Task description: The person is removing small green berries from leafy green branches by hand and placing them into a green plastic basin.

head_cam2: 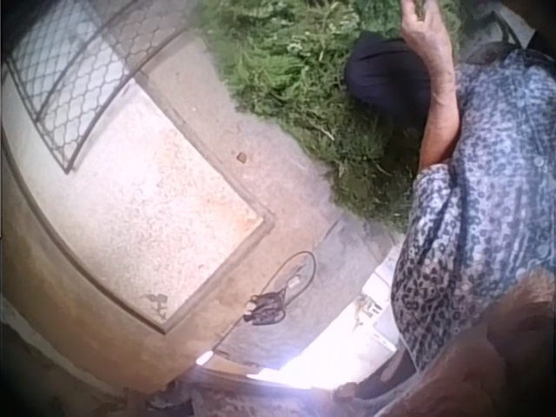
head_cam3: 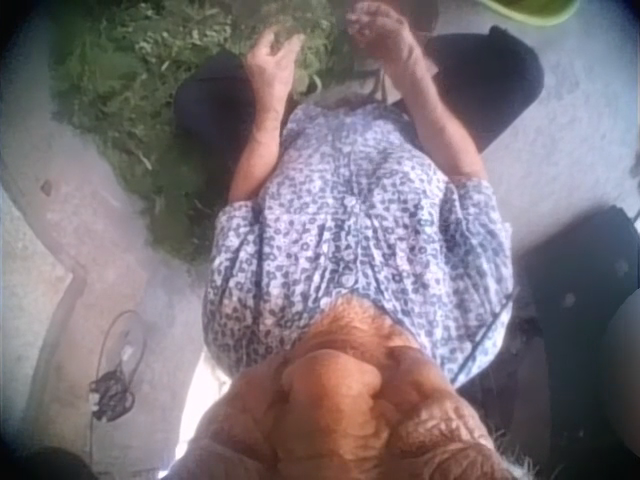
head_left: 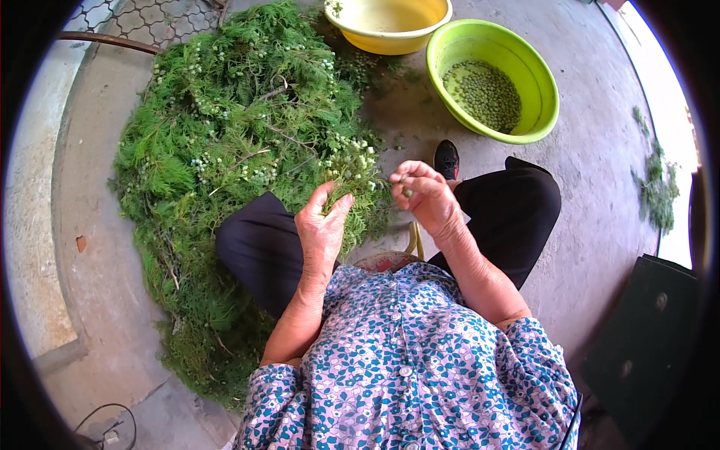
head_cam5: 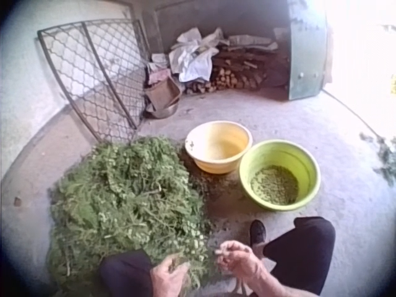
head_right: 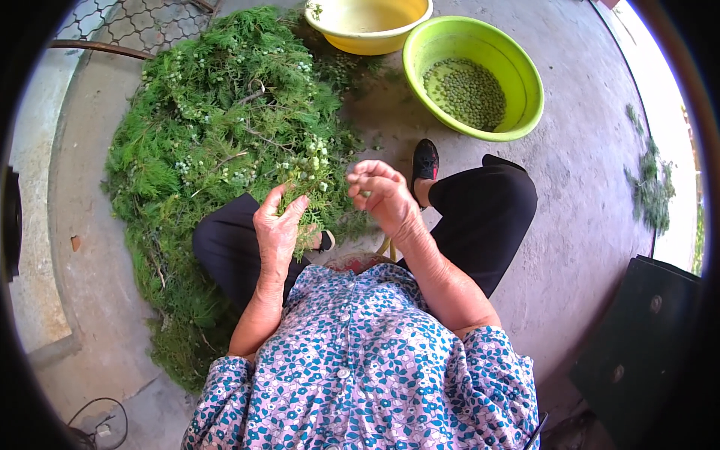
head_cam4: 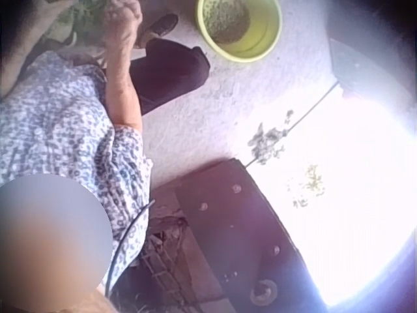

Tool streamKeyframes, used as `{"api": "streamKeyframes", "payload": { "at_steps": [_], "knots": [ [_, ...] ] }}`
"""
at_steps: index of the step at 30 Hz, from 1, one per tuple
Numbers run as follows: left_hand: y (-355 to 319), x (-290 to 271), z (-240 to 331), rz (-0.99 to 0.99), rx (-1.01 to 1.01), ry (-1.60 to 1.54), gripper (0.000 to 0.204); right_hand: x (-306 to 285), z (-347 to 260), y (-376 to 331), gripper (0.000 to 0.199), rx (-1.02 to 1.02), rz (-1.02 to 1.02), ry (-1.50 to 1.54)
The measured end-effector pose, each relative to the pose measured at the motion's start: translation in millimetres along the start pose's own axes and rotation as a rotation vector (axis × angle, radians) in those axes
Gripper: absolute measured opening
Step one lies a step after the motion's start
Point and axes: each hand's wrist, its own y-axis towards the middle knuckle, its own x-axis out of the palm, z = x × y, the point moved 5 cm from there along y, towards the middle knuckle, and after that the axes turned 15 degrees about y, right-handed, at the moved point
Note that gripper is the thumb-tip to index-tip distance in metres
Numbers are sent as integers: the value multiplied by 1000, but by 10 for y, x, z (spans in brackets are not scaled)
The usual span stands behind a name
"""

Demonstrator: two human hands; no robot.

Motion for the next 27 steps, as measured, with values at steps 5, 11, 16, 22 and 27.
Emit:
{"api": "streamKeyframes", "payload": {
  "at_steps": [5, 11, 16, 22, 27],
  "knots": [
    [-29, 20, 41, 20, 32, 130, 26, 183, 267, -79, 14, 115, 89, -151],
    [-86, -2, 185, 85, 179, 210, 25, 75, 166, -42, 11, -91, 284, -272],
    [-78, -18, 130, 10, 130, 265, 26, -75, -137, -7, 6, -162, 239, -185],
    [-90, 10, 128, 20, 179, 172, 24, -6, 163, 43, 9, 101, 208, -114],
    [-70, -46, 197, 98, 287, 198, 23, 38, 10, -2, 9, -14, 149, -73]
  ]
}}
